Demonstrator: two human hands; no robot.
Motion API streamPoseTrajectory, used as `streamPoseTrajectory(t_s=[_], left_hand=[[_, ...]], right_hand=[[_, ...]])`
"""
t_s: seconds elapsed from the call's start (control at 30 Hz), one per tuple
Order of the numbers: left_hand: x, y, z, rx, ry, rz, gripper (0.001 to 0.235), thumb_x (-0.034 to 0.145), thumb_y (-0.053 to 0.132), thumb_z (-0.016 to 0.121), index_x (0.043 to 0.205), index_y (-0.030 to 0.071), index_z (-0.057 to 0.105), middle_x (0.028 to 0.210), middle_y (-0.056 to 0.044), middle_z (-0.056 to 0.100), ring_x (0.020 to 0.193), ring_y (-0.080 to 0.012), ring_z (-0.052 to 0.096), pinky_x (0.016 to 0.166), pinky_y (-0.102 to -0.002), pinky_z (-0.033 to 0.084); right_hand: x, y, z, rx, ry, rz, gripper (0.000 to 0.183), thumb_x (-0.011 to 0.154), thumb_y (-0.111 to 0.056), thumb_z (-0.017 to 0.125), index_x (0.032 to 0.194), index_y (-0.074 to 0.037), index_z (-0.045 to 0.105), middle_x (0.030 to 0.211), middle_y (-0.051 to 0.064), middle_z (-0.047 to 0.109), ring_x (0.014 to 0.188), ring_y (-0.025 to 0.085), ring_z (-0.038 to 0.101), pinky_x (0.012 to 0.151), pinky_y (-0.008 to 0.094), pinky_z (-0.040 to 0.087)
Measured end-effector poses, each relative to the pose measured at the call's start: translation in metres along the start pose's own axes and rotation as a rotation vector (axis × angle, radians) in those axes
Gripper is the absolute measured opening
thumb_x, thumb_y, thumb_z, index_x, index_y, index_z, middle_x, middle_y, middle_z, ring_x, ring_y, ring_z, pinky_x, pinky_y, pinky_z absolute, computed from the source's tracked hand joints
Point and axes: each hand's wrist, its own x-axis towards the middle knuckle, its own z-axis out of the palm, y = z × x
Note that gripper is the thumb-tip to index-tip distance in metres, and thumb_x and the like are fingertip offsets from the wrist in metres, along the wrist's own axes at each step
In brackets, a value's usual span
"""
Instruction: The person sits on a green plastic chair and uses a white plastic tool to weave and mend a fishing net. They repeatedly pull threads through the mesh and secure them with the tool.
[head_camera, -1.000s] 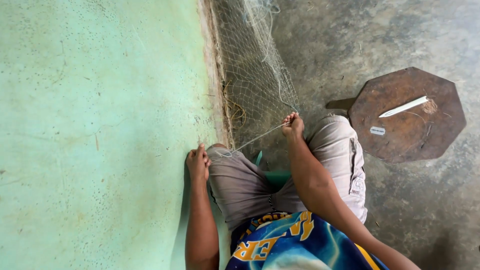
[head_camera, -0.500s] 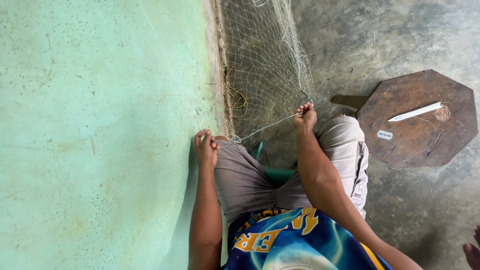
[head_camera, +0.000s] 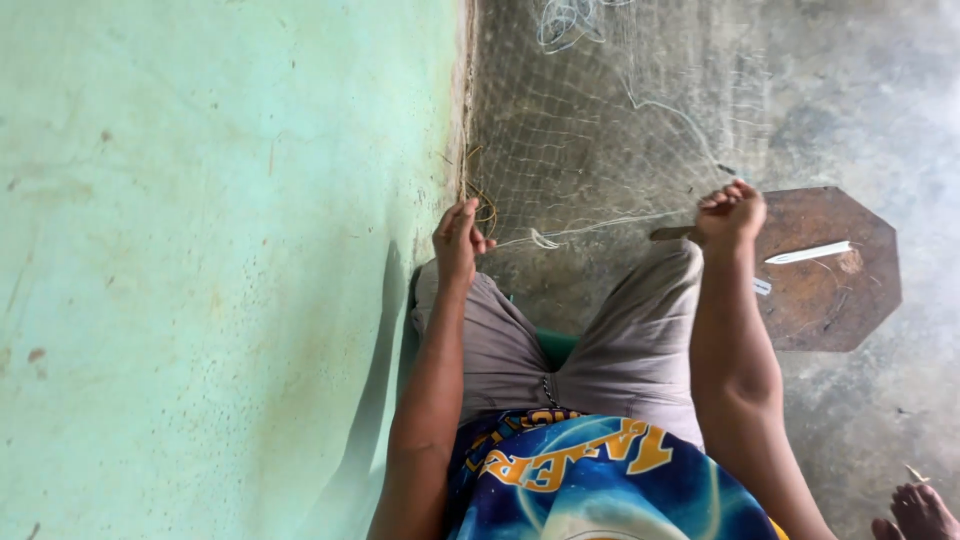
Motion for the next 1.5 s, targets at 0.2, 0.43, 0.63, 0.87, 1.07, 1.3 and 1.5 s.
streamPoseTrajectory(t_s=[0.2,0.43,0.63,0.87,1.07,1.3,1.5], left_hand=[[-0.05,0.021,0.012,-0.159,-0.256,-0.011,0.024,0.101,0.025,0.067,0.113,0.004,0.07,0.076,-0.005,0.062,0.062,-0.0149,0.063,0.052,-0.035,0.064],[-0.083,0.011,0.002,-0.288,-0.241,-0.083,0.025,0.102,0.018,0.068,0.116,-0.003,0.069,0.076,-0.012,0.057,0.062,-0.0229,0.069,0.048,-0.042,0.068],[-0.072,0.001,0.007,-0.273,-0.236,-0.113,0.018,0.102,0.016,0.067,0.111,0.001,0.071,0.08,-0.008,0.059,0.062,-0.0191,0.069,0.047,-0.036,0.067],[-0.075,0.003,0.024,-0.258,-0.274,-0.118,0.019,0.102,0.019,0.069,0.109,0.001,0.072,0.09,-0.007,0.062,0.071,-0.0169,0.071,0.049,-0.033,0.067],[-0.09,0.02,0.023,-0.147,-0.291,-0.072,0.021,0.102,0.021,0.069,0.109,0.001,0.071,0.091,-0.006,0.061,0.071,-0.0162,0.069,0.046,-0.03,0.064],[-0.102,0.035,0.019,-0.204,-0.37,-0.116,0.023,0.104,0.018,0.067,0.115,-0.003,0.067,0.083,-0.011,0.059,0.065,-0.0207,0.07,0.047,-0.037,0.066],[-0.09,0.022,0.021,-0.249,-0.374,-0.19,0.021,0.106,0.018,0.061,0.114,-0.001,0.063,0.078,-0.013,0.062,0.064,-0.024,0.073,0.056,-0.041,0.069]], right_hand=[[-0.23,-0.076,0.02,0.068,0.007,-0.015,0.021,0.102,-0.004,0.048,0.093,-0.011,0.065,0.065,-0.003,0.062,0.049,0.007,0.06,0.038,0.016,0.046],[-0.135,-0.054,-0.167,-0.378,-0.185,0.125,0.025,0.09,-0.005,0.054,0.065,-0.006,0.054,0.057,0.002,0.044,0.051,0.011,0.052,0.053,0.017,0.047],[-0.203,0.012,-0.085,-0.991,-0.448,-0.362,0.022,0.11,-0.015,0.058,0.1,0.002,0.069,0.092,0.017,0.064,0.09,0.019,0.059,0.084,0.037,0.055],[-0.254,0.016,-0.003,-1.121,-0.302,-0.617,0.024,0.107,-0.03,0.058,0.112,-0.011,0.07,0.095,0.012,0.061,0.095,0.02,0.058,0.087,0.032,0.051],[-0.298,0.011,-0.035,-1.033,-0.217,-0.594,0.017,0.11,-0.026,0.061,0.108,-0.009,0.062,0.088,0.007,0.056,0.087,0.017,0.052,0.076,0.03,0.044],[-0.224,-0.007,-0.123,-1.095,-0.124,-0.125,0.016,0.098,-0.027,0.066,0.101,-0.012,0.068,0.068,0.009,0.056,0.058,0.015,0.054,0.043,0.027,0.041],[-0.101,-0.012,-0.157,-1.469,-0.626,-0.572,0.037,0.096,-0.022,0.071,0.117,0.008,0.064,0.11,0.031,0.063,0.103,0.041,0.061,0.089,0.051,0.047]])
